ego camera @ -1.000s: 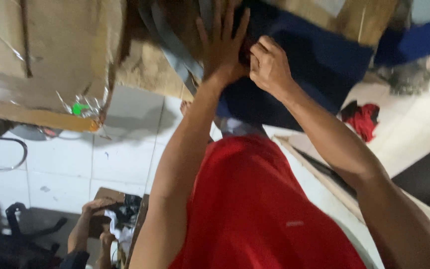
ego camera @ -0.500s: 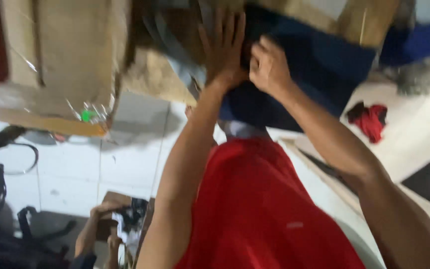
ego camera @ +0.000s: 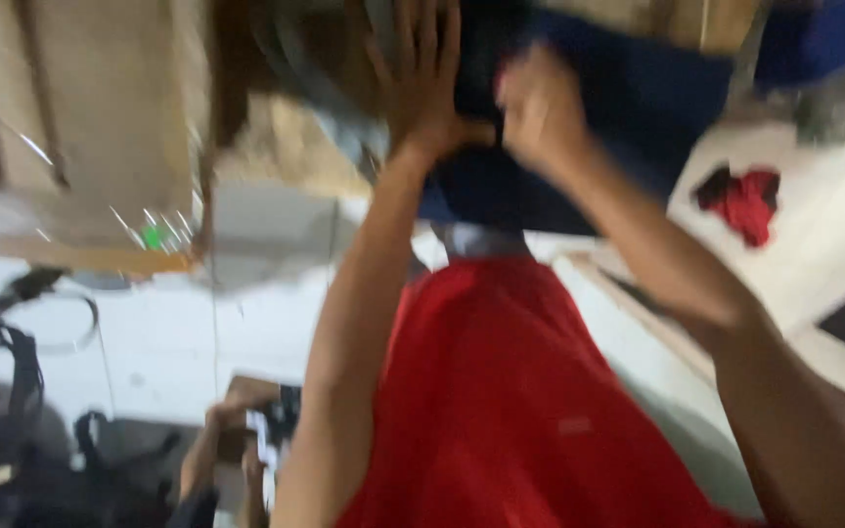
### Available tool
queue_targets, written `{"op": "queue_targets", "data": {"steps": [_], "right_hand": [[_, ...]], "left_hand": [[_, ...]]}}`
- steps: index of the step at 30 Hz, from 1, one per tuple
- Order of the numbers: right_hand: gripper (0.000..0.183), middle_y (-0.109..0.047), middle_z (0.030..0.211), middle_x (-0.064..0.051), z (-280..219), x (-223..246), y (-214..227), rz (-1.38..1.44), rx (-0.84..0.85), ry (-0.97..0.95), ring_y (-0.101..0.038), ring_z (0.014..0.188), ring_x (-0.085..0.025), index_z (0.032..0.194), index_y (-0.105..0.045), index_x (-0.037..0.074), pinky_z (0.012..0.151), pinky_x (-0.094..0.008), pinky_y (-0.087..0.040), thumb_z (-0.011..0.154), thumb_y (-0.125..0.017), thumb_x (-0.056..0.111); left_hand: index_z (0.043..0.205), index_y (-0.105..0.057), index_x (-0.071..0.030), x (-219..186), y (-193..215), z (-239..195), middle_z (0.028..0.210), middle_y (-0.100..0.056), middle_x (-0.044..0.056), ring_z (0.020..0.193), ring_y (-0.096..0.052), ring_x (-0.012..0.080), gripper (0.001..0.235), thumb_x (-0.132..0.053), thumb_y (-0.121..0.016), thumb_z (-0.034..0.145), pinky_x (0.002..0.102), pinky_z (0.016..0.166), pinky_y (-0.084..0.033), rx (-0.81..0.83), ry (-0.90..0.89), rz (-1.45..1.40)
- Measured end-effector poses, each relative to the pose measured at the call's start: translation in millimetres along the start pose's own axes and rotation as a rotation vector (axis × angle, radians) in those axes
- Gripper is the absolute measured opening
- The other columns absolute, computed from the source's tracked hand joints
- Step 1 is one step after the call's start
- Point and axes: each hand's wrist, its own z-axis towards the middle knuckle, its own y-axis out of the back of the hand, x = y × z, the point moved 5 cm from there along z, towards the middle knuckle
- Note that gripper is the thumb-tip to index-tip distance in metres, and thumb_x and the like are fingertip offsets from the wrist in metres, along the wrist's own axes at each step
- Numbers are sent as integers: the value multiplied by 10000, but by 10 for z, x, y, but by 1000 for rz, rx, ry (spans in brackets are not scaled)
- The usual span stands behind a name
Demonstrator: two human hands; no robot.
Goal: The person cleans a dark blue bag placed on a wooden table using a red cloth. They wipe the surface, then pour a liquid from a clear plastic bottle onto the bag and continue wiping with the cloth and a white tissue.
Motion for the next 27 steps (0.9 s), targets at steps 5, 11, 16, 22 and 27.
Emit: {"op": "queue_targets", "data": {"steps": [5, 11, 16, 22, 27], "right_hand": [[115, -544, 730, -130, 168, -251, -327, -178, 67, 65, -552, 720, -348, 756, -537, 120, 645, -469, -435, 838, -611, 89], [206, -462, 790, -152, -73, 40, -262, 187, 70, 39, -476, 716, -375, 750, -441, 65, 640, -511, -364, 834, -562, -79], [49, -601, 837, -169, -252, 19, 53, 63, 103, 32, -566, 788, -389, 855, -618, 41, 687, -500, -420, 889, -620, 7], [231, -558, 702, -106, -483, -13, -268, -59, 226, 113, -561, 695, -372, 680, -539, 143, 824, -503, -439, 839, -674, 241], [72, -474, 856, -150, -155, 69, -99, 183, 137, -30, -517, 768, -375, 867, -544, 34, 664, -497, -420, 889, -576, -27]], "left_hand": [[1692, -38, -193, -83, 100, -10, 1744, -21, 94, 1575, 15, 348, 1541, -1018, -861, 684, 736, 1204, -162, 153, 75, 42], [1700, -46, -150, -34, -4, -120, 1741, 9, 152, 1564, 81, 393, 1523, -929, -907, 715, 771, 1198, -79, 81, 23, 7], [1663, -168, -155, -99, -48, -74, 1715, -136, 169, 1557, -66, 427, 1521, -970, -875, 591, 798, 1156, -60, 31, 2, -73], [1681, -137, -161, -76, -144, -163, 1717, -78, 168, 1559, -23, 420, 1487, -972, -835, 648, 789, 1174, -66, 148, 13, -57], [1714, -57, -151, 18, -114, 13, 1733, 56, 158, 1576, 99, 393, 1590, -1050, -887, 698, 788, 1204, -98, 31, 10, 6]]}}
